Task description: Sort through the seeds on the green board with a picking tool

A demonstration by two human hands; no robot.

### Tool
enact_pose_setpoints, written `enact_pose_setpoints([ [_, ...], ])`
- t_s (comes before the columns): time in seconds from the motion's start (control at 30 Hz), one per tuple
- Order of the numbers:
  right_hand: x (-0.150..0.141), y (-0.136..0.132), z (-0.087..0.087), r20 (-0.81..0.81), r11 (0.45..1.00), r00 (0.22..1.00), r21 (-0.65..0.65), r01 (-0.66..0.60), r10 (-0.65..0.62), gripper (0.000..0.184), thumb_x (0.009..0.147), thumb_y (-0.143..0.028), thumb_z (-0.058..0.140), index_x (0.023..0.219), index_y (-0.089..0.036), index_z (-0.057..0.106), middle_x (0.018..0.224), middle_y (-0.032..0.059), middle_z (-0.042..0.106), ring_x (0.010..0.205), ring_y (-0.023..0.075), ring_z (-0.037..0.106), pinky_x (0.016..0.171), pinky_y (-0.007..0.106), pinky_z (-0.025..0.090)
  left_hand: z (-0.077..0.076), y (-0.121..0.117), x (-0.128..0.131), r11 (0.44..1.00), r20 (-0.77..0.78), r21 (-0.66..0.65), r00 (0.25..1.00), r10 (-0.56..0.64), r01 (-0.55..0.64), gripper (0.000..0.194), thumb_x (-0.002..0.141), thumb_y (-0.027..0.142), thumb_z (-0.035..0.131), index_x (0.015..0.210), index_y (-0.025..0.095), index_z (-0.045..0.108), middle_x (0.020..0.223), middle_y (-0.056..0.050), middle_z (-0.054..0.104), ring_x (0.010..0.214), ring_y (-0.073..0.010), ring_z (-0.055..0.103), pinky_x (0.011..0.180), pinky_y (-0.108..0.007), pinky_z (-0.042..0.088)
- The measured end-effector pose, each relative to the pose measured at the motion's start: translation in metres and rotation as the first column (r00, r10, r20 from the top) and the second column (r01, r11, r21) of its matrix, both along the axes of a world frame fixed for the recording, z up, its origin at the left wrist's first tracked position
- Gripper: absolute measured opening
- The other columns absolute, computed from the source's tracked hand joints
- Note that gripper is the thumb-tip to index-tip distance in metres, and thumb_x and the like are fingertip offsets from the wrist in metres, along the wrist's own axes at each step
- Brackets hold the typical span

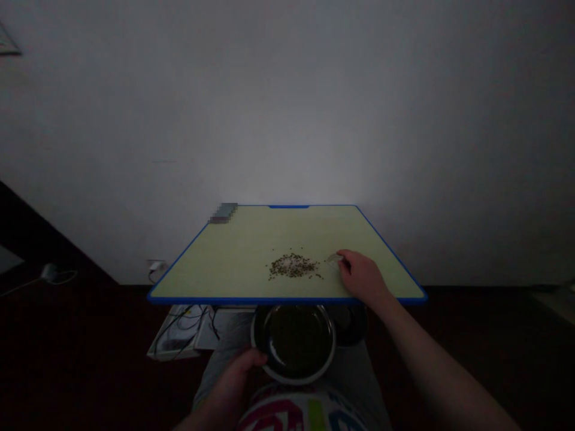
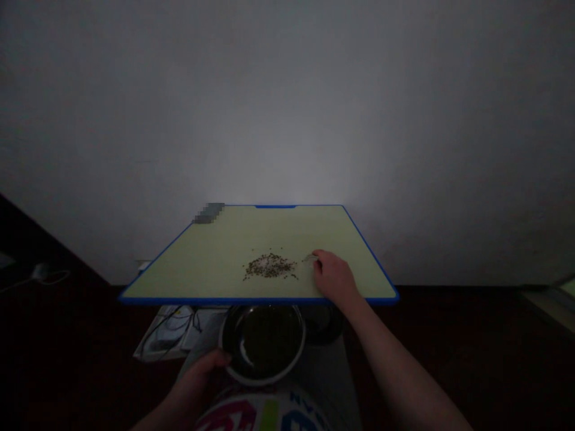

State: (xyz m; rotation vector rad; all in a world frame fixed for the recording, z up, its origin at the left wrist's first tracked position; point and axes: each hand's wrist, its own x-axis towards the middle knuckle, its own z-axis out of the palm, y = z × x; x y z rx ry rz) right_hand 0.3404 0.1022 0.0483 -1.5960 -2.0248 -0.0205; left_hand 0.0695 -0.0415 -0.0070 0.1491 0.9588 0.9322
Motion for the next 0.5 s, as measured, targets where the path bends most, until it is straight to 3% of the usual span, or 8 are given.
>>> enact_pose_setpoints([
  [0.23,0.0078,-0.0031,-0.0026,0.004,1.0,1.0,0.021,-0.008,0.008,0.031,0.087,-0.019,0.047,0.112,-0.013,0.064,0.109,0.0136,0.069,0.099,0.0243,0.065,0.09,0.038,0.049,-0.0027,-0.0013,0.0008,0.999,-0.039,0.039,0.999,0.025,-0.024,0.027,0.062,0.009,0.061,0.087,0.01,0.071,0.08,-0.013,0.078,0.084,-0.0333,0.073,0.078,-0.043,0.056],
  [0.5,0.0038,0.0054,-0.0008,0.004,0.999,1.0,0.024,-0.027,0.027,0.031,0.086,-0.018,0.048,0.112,-0.014,0.064,0.109,0.0129,0.07,0.098,0.0237,0.065,0.09,0.039,0.049,-0.0063,0.0005,-0.0003,0.999,-0.054,0.037,0.998,0.018,-0.016,0.028,0.062,0.009,0.061,0.088,0.012,0.071,0.076,-0.011,0.078,0.083,-0.0326,0.073,0.077,-0.044,0.057],
])
